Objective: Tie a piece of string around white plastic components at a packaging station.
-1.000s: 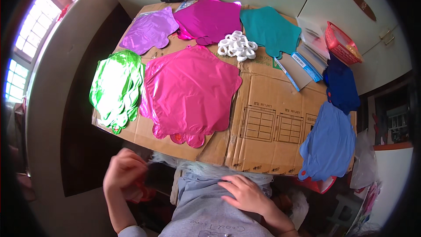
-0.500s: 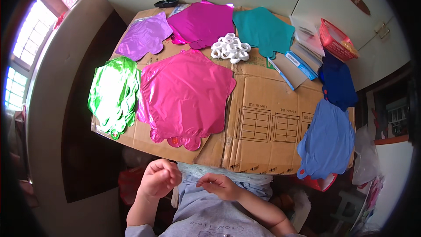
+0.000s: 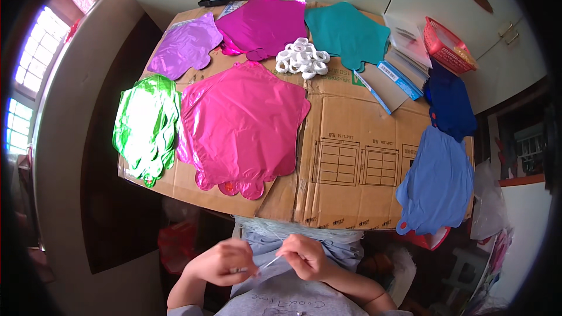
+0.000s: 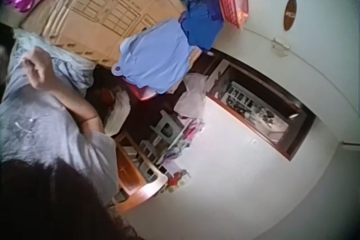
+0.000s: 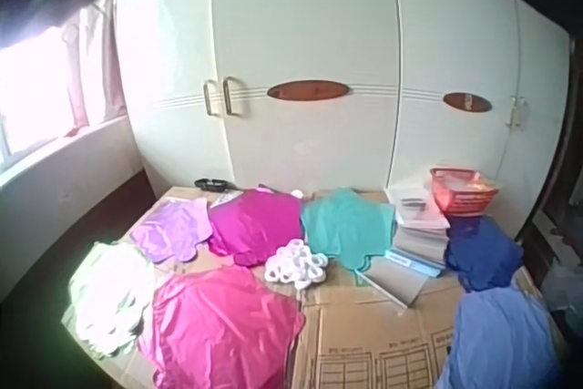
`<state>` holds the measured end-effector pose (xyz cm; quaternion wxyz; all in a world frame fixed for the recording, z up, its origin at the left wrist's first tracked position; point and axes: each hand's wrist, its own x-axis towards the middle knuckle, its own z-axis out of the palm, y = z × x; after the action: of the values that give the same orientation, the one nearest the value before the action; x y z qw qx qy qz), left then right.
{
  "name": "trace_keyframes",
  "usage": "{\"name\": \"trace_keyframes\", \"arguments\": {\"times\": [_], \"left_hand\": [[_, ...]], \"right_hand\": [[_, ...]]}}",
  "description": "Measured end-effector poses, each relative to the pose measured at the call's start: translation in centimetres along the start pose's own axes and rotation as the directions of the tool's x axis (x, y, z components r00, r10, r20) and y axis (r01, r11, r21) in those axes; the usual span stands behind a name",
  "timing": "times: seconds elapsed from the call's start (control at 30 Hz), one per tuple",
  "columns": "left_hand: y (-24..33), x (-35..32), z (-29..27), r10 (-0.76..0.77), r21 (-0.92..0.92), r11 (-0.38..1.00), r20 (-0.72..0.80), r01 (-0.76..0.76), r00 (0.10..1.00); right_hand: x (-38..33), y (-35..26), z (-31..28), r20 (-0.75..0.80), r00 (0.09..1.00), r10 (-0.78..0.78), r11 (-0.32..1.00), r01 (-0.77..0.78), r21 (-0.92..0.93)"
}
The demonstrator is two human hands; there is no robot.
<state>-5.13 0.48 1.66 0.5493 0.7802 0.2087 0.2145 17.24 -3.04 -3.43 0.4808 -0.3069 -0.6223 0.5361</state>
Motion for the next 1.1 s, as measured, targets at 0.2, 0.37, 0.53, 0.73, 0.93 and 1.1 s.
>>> {"name": "trace_keyframes", "arguments": {"times": [0.2, 0.37, 0.53, 0.73, 0.93, 1.1], "left_hand": [[0.2, 0.0, 1.0, -0.145, -0.066, 0.989, -0.439, 0.129, 0.887], [-0.5, -1.0, -0.1, -0.043, -0.456, 0.889, -0.174, -0.042, 0.984], [0.6, -1.2, 0.7, -0.187, 0.5, 0.778, -0.392, 0.38, 0.901], [-0.3, -2.7, 2.7, -0.464, -0.708, 0.666, -0.641, -0.236, 0.612], [-0.9, -5.5, -0.2, -0.378, -0.171, 0.924, -0.28, 0.341, 0.883], [-0.8, -4.2, 1.5, -0.48, -0.463, 0.869, -0.703, 0.174, 0.525]], "right_hand": [[0.7, -0.2, 2.7, 0.116, 0.978, -0.175, 0.972, 0.19, -0.137], [1.7, 0.9, 2.3, 0.069, 0.984, -0.163, 0.924, 0.177, -0.338], [2.0, 1.0, 3.5, 0.118, 0.977, -0.178, 0.907, 0.209, -0.365], [2.4, 3.3, 5.3, 0.176, 0.973, -0.151, 0.942, 0.196, -0.271], [3.2, 4.3, 5.3, 0.202, 0.95, -0.239, 0.924, 0.286, -0.255], [2.6, 7.2, 6.7, 0.205, 0.969, -0.139, 0.957, 0.184, -0.222]]}}
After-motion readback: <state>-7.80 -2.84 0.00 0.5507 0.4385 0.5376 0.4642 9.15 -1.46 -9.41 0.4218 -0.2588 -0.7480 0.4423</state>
